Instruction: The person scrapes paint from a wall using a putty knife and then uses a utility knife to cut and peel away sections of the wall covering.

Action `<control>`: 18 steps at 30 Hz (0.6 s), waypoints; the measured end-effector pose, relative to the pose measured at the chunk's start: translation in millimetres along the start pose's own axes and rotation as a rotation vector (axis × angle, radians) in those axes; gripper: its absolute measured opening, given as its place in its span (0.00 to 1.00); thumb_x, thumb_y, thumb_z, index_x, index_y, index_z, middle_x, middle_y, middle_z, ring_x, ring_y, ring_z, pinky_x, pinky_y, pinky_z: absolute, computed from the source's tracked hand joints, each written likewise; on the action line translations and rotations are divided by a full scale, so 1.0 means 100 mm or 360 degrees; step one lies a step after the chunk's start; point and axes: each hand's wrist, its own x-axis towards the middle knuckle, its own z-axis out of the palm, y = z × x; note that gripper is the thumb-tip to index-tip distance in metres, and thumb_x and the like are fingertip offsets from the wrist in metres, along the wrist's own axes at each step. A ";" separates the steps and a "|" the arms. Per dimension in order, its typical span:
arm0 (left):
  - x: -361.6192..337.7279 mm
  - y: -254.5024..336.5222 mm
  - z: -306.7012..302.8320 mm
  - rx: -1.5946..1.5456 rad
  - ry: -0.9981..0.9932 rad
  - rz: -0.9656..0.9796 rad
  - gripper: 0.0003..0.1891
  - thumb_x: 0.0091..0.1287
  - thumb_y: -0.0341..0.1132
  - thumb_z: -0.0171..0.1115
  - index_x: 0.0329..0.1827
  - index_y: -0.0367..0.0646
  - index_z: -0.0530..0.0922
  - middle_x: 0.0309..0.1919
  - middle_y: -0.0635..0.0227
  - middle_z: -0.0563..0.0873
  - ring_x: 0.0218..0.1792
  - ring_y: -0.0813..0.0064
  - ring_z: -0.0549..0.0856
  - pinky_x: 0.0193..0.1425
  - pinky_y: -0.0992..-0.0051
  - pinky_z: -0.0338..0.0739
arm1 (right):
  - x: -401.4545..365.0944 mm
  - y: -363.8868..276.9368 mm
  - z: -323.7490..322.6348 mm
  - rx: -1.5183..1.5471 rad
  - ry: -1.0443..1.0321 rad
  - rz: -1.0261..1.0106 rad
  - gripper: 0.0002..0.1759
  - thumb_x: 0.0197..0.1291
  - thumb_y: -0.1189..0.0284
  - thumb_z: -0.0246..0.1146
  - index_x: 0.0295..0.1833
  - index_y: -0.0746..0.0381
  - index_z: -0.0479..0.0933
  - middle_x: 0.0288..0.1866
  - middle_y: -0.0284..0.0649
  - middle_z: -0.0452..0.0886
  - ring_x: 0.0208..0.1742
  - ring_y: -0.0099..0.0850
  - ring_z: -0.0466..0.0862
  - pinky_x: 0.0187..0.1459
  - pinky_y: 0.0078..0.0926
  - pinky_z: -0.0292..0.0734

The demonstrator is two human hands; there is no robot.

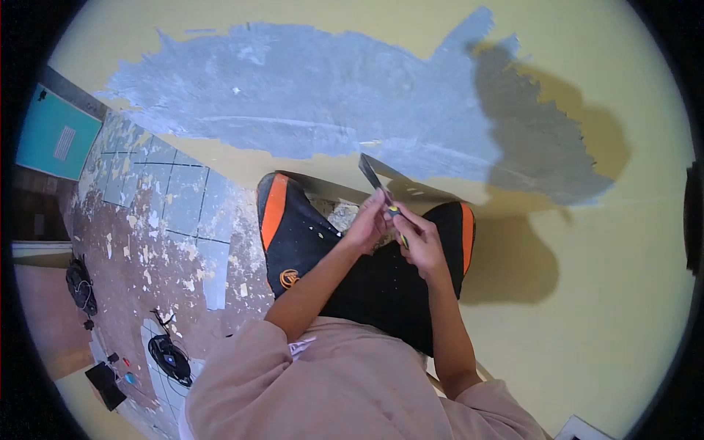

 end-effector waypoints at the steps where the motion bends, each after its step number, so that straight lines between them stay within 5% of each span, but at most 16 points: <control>1: 0.05 -0.01 -0.07 -0.0081 -0.0090 0.0033 0.20 0.72 0.52 0.44 0.49 0.46 0.72 0.42 0.63 0.81 0.41 0.70 0.83 0.41 0.68 0.80 | -0.03 0.02 -0.02 0.0006 0.0018 0.0005 0.19 0.65 0.69 0.58 0.61 0.57 0.74 0.22 0.26 0.70 0.19 0.14 0.64 0.19 0.15 0.59; 3: 0.04 0.05 -0.08 -0.0039 -0.0188 -0.0011 0.19 0.71 0.52 0.46 0.46 0.45 0.73 0.40 0.64 0.81 0.40 0.71 0.83 0.40 0.67 0.80 | -0.07 0.02 0.01 -0.0230 0.0013 -0.0250 0.20 0.65 0.68 0.58 0.62 0.58 0.72 0.22 0.27 0.69 0.20 0.16 0.66 0.22 0.16 0.62; 6: -0.05 0.12 0.07 -0.0322 0.0106 0.0021 0.19 0.70 0.53 0.48 0.43 0.45 0.72 0.32 0.66 0.79 0.36 0.72 0.81 0.42 0.72 0.78 | -0.36 0.05 -0.13 -0.0249 -0.0074 -0.0169 0.21 0.66 0.68 0.55 0.64 0.57 0.70 0.23 0.28 0.70 0.22 0.17 0.67 0.24 0.17 0.64; 9: -0.12 0.06 0.36 -0.0455 -0.0024 -0.0207 0.18 0.70 0.51 0.49 0.44 0.45 0.72 0.31 0.69 0.79 0.35 0.73 0.81 0.43 0.74 0.77 | -0.55 0.02 -0.23 -0.0245 -0.0068 -0.0019 0.20 0.67 0.70 0.54 0.65 0.56 0.70 0.24 0.30 0.72 0.22 0.16 0.67 0.24 0.16 0.64; 11: -0.07 -0.07 0.69 -0.0341 0.0122 -0.0155 0.19 0.70 0.53 0.49 0.45 0.45 0.71 0.31 0.68 0.80 0.36 0.72 0.81 0.42 0.74 0.77 | -0.49 0.13 -0.40 -0.0406 0.0142 -0.0359 0.21 0.68 0.70 0.53 0.66 0.53 0.68 0.24 0.29 0.71 0.17 0.14 0.65 0.18 0.12 0.59; 15: 0.20 -0.13 0.53 -0.0453 -0.0136 0.0147 0.17 0.70 0.51 0.49 0.43 0.45 0.73 0.31 0.66 0.81 0.32 0.72 0.82 0.40 0.73 0.79 | 0.02 0.05 -0.46 -0.0567 0.0092 -0.0567 0.20 0.66 0.69 0.56 0.63 0.56 0.72 0.22 0.29 0.73 0.20 0.15 0.68 0.23 0.14 0.64; 18: 0.18 -0.15 0.55 -0.0441 0.0124 0.0133 0.17 0.70 0.50 0.50 0.38 0.44 0.75 0.29 0.67 0.82 0.30 0.73 0.82 0.36 0.74 0.80 | -0.08 0.02 -0.49 -0.0458 0.0050 -0.0363 0.19 0.66 0.69 0.56 0.62 0.57 0.72 0.21 0.28 0.71 0.21 0.16 0.67 0.23 0.15 0.62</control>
